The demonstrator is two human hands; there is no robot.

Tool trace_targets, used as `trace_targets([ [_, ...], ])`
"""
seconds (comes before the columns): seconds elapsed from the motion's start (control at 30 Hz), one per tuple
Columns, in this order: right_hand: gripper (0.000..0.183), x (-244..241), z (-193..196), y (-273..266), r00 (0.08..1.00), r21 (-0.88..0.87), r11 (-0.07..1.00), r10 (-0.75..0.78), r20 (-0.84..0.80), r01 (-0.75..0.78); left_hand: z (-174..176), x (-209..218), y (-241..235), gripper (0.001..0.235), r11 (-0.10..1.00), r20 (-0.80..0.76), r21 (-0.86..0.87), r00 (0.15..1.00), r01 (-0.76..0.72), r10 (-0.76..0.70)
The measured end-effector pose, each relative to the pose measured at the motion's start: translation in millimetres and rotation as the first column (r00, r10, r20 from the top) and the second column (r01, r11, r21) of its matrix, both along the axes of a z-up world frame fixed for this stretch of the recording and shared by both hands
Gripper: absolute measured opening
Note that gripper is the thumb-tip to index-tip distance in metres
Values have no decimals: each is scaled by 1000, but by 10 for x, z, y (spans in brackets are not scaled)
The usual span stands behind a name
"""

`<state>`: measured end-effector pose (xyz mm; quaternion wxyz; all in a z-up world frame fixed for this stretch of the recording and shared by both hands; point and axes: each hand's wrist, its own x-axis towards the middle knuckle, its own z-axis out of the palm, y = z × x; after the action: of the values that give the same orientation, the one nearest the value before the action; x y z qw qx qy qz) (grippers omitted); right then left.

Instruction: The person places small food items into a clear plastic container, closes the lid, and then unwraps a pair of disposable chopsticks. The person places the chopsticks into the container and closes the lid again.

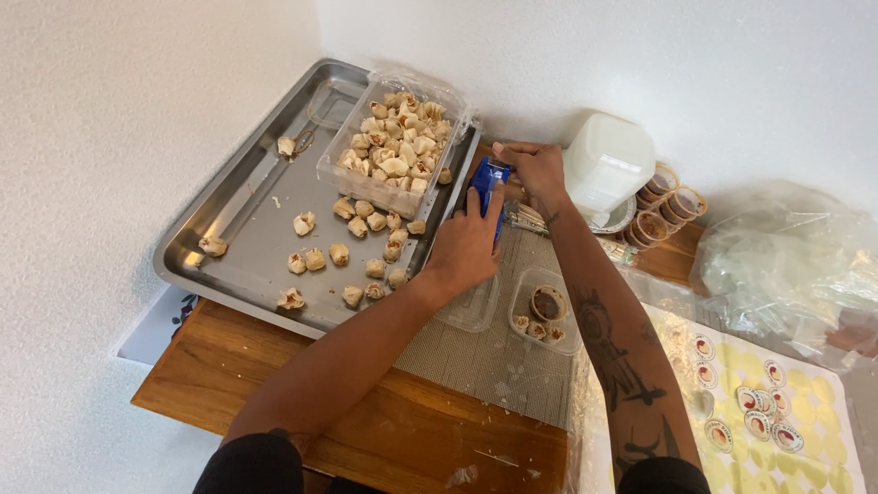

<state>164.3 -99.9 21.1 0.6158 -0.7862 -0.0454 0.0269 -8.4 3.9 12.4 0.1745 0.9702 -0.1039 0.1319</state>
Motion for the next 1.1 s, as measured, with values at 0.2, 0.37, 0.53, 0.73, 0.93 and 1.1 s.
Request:
trace_targets([
  [0.2,24,59,43,9,998,-46,999,-21,-54,18,-50,29,-18,88,1000,-9,-22,1000,4,-4],
  [0.37,28,227,-45,2,993,-42,999,-11,-120,6,-60,30,1,86,999,8,-49,1000,13,-13],
  [0.53,32,164,57,48,977,-32,999,12,-215,-19,-60,21,15,85,999,3,-49,1000,6,-6],
  [0.73,29,252,113,34,957,-65,997,13,-290,-33,-103,58,-7,86,994,-36,-113,999,-5,1],
  [0.93,28,288,157,57,936,-100,991,44,-348,-84,-93,66,9,85,993,-29,-117,1000,-1,-2],
  [1.1,30,342,58,38,960,-99,994,17,-280,-46,-98,84,-22,82,991,-10,-131,1000,-16,15],
])
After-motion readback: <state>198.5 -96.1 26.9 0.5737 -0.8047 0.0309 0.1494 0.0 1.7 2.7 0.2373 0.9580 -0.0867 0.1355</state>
